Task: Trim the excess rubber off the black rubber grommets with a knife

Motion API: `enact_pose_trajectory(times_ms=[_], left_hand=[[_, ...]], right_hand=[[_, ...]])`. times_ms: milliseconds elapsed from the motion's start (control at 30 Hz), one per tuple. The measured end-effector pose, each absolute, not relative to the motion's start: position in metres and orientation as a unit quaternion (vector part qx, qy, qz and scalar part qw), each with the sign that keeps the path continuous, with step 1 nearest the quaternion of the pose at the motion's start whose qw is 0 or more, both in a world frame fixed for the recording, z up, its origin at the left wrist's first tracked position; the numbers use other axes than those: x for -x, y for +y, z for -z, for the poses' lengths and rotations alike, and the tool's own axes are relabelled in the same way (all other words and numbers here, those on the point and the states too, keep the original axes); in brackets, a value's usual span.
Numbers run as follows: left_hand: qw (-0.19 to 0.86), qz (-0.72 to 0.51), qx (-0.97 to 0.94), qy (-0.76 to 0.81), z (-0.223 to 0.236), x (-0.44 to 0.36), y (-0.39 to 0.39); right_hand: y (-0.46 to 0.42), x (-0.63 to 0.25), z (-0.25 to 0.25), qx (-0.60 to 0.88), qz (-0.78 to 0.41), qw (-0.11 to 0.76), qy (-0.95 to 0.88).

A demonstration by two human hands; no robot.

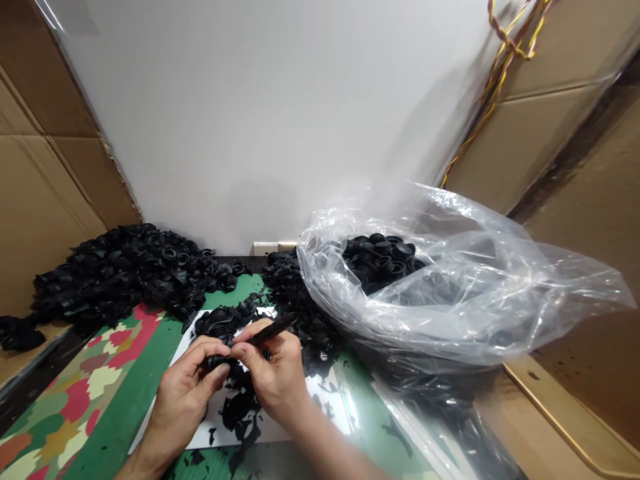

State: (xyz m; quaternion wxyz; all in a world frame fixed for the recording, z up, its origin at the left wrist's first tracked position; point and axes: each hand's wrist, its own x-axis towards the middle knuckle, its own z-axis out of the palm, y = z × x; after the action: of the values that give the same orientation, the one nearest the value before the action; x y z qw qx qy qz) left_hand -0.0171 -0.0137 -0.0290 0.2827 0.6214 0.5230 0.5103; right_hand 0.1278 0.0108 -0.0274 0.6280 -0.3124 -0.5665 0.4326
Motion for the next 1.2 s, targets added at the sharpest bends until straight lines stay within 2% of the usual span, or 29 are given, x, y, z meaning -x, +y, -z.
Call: enact_pose_trajectory(times_ms=[233, 500, 567, 633, 700, 800, 900, 1067, 1200], left_hand=[[0.287, -0.497, -0.634, 0.518, 0.034, 0.02, -0.013], [0.294, -0.482, -0.643, 0.517, 0.031, 0.015, -0.015], [0.29, -0.491, -0.639, 0.516, 0.032, 0.016, -0.014], [0.279, -0.498, -0.633, 0.523, 0.034, 0.018, -0.014], [0.272, -0.501, -0.628, 0.53, 0.034, 0.019, -0.013], [0.271, -0.505, -0.622, 0.533, 0.032, 0.019, -0.013], [0.273, -0.507, -0.62, 0.533, 0.031, 0.018, -0.014], [0.275, -0.518, -0.612, 0.53, 0.031, 0.018, -0.014], [0.269, -0.517, -0.61, 0.537, 0.032, 0.018, -0.013]], right_hand=[[0.009, -0.128, 0.022, 0.319, -0.338, 0.62, -0.632], [0.008, -0.126, 0.026, 0.26, -0.125, 0.616, -0.733], [0.015, -0.13, 0.028, 0.284, -0.11, 0.629, -0.715], [0.023, -0.136, 0.029, 0.319, -0.145, 0.656, -0.669], [0.028, -0.14, 0.03, 0.347, -0.229, 0.673, -0.612], [0.029, -0.141, 0.028, 0.35, -0.375, 0.666, -0.541], [0.025, -0.14, 0.026, 0.32, -0.462, 0.651, -0.511], [0.022, -0.137, 0.027, 0.315, -0.5, 0.622, -0.513], [0.023, -0.139, 0.028, 0.383, -0.486, 0.566, -0.545]])
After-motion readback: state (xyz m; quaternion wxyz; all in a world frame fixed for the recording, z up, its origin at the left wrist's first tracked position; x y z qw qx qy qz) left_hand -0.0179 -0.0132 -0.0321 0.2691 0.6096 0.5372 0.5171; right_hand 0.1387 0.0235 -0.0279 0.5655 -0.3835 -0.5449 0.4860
